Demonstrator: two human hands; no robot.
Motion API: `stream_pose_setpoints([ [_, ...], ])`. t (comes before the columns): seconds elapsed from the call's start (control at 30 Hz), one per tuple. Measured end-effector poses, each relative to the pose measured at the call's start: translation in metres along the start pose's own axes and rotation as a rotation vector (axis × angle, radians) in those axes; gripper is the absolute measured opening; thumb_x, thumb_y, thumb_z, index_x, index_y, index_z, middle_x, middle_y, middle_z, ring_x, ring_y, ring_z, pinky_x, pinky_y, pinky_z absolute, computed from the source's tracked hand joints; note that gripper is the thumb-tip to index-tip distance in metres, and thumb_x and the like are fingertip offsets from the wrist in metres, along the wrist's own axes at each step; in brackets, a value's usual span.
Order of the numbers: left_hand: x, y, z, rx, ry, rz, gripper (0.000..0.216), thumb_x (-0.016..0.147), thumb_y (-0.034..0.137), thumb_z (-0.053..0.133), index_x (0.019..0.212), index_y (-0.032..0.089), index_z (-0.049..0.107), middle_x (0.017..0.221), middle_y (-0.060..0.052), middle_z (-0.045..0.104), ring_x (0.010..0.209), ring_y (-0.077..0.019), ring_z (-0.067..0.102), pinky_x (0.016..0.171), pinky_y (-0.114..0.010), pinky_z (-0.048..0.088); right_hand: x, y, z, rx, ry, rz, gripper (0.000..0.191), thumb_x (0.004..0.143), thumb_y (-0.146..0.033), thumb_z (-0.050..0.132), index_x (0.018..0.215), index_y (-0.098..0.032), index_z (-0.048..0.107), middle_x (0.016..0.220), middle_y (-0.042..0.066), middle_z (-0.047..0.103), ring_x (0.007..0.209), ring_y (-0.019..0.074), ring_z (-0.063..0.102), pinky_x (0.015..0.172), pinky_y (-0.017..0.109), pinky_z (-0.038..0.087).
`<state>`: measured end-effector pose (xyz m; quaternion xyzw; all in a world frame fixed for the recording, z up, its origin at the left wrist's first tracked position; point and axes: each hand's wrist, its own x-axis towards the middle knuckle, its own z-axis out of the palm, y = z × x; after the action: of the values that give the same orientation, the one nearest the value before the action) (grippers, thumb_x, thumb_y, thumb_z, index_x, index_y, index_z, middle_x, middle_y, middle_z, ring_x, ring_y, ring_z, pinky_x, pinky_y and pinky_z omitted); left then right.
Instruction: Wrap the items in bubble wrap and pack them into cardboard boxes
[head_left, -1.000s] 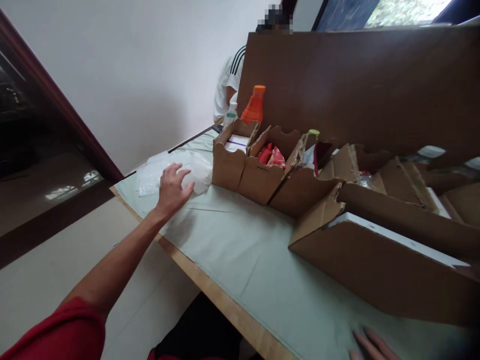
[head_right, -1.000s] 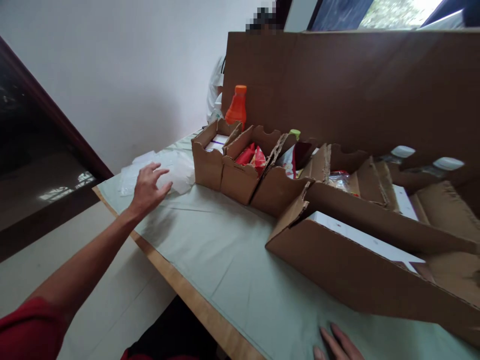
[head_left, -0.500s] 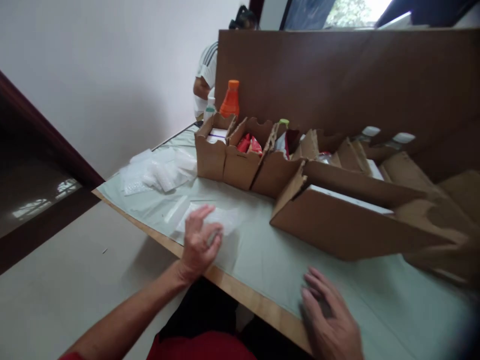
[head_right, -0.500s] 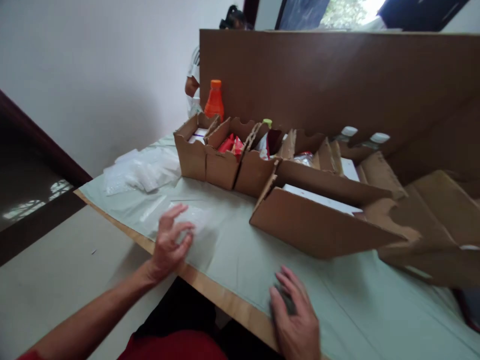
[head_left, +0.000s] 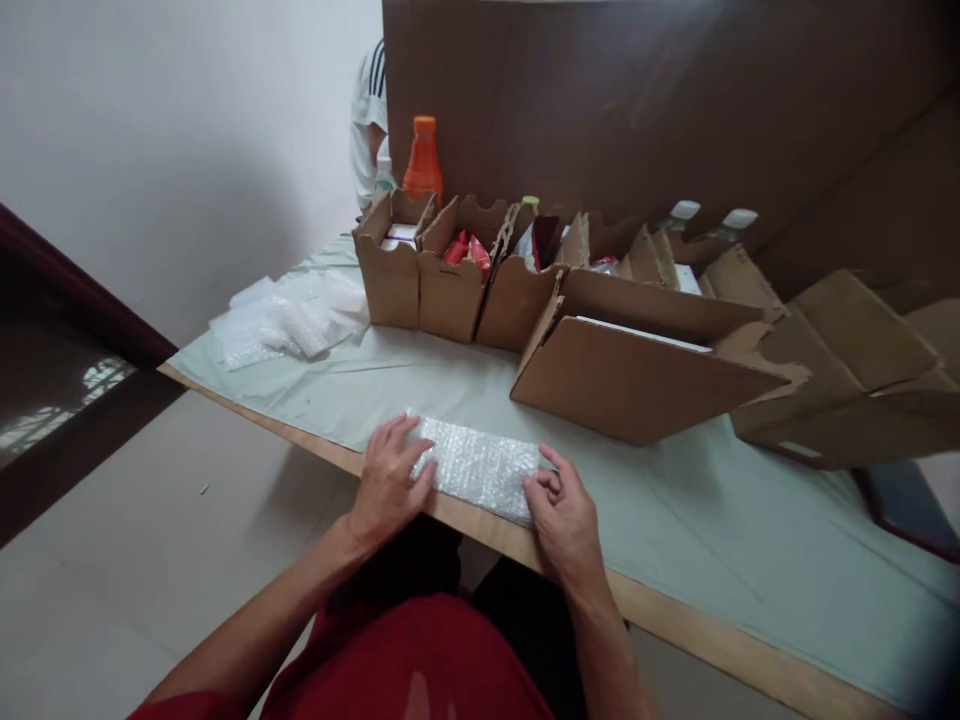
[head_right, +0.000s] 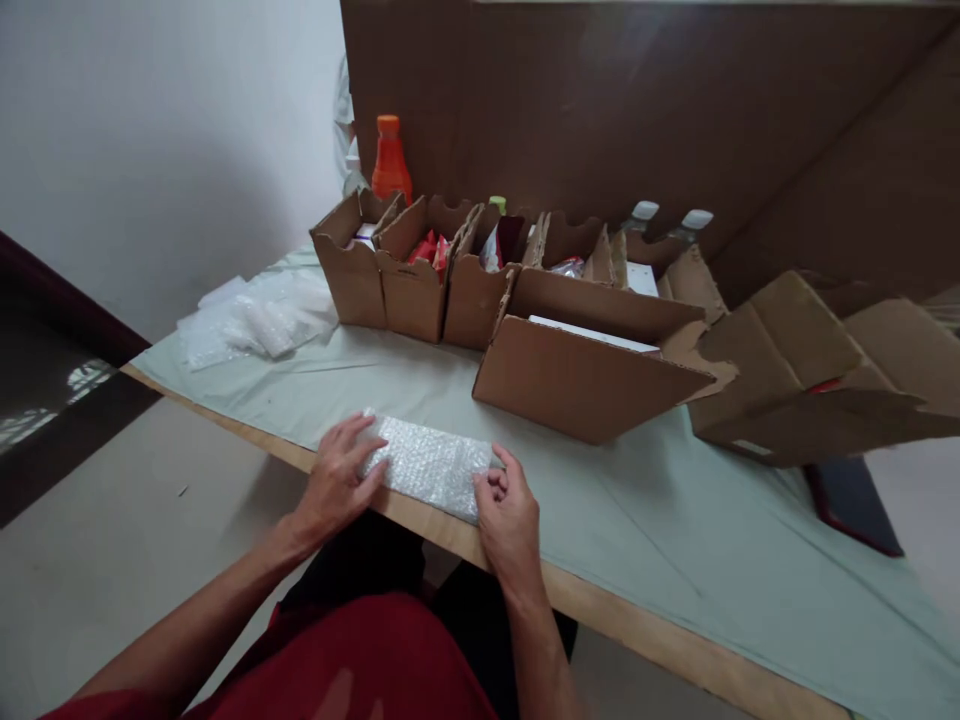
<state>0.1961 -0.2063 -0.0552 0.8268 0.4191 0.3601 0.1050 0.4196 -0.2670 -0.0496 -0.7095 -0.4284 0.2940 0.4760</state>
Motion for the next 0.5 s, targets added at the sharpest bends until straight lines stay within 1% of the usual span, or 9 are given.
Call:
stream_pose_setpoints([
  [0.1,0.003,-0.028,-0.007,0.089,-0.043,-0.149,0.019,0.088,0.017,0.062,0.105,0.020,0.072,0.132,-0.016,0.064,0.131,-0.0363,0.055,0.110,-0.058,0.045,-0.004,0.002,-0.004,0.040,0.040,0.029,0.061,0.083,-0.047,0.063,0.134,-0.013,0.059,0.080,0.002,0.065,0.065,0.0162,0.058,0.060,0.030,0.050],
  [0.2,0.004,-0.040,-0.009,0.093,-0.069,-0.208,0.025,0.084,0.016,0.064,0.108,0.019,0.071,0.127,-0.016,0.066,0.123,-0.0335,0.060,0.107,-0.054,0.048,-0.006,0.005,-0.011,0.066,0.060,0.086,0.065,0.080,-0.050,0.066,0.134,-0.014,0.059,0.081,0.001,0.065,0.059,0.0146,0.056,0.050,0.027,0.046],
  [0.27,0.006,-0.039,-0.008,0.089,-0.065,-0.212,0.033,0.083,0.015,0.064,0.115,0.020,0.069,0.126,-0.014,0.067,0.120,-0.0317,0.061,0.107,-0.053,0.047,-0.007,0.006,-0.015,0.053,0.079,0.084,0.066,0.079,-0.053,0.067,0.133,-0.014,0.060,0.080,0.001,0.065,0.059,0.0146,0.056,0.050,0.026,0.047],
  [0.33,0.009,-0.033,-0.005,0.079,-0.074,-0.216,0.038,0.081,0.014,0.065,0.119,0.021,0.068,0.123,-0.012,0.068,0.118,-0.0311,0.061,0.107,-0.053,0.046,-0.008,0.008,-0.018,0.006,0.097,0.041,0.066,0.080,-0.054,0.067,0.131,-0.014,0.062,0.078,0.001,0.065,0.062,0.0156,0.060,0.056,0.028,0.050],
  [0.43,0.014,-0.024,0.001,0.049,-0.092,-0.227,0.043,0.079,0.013,0.063,0.122,0.020,0.066,0.112,-0.012,0.071,0.110,-0.0325,0.062,0.102,-0.055,0.047,-0.009,0.012,-0.020,-0.067,0.110,0.000,0.066,0.080,-0.056,0.067,0.131,-0.014,0.064,0.082,0.003,0.068,0.071,0.0174,0.064,0.067,0.030,0.054],
  [0.5,0.015,-0.020,0.004,0.016,-0.094,-0.240,0.048,0.079,0.010,0.061,0.125,0.020,0.065,0.104,-0.011,0.071,0.105,-0.0325,0.062,0.099,-0.055,0.049,-0.010,0.016,-0.021,-0.060,0.123,0.007,0.068,0.080,-0.057,0.068,0.131,-0.014,0.063,0.084,0.004,0.069,0.073,0.0182,0.066,0.070,0.031,0.055],
])
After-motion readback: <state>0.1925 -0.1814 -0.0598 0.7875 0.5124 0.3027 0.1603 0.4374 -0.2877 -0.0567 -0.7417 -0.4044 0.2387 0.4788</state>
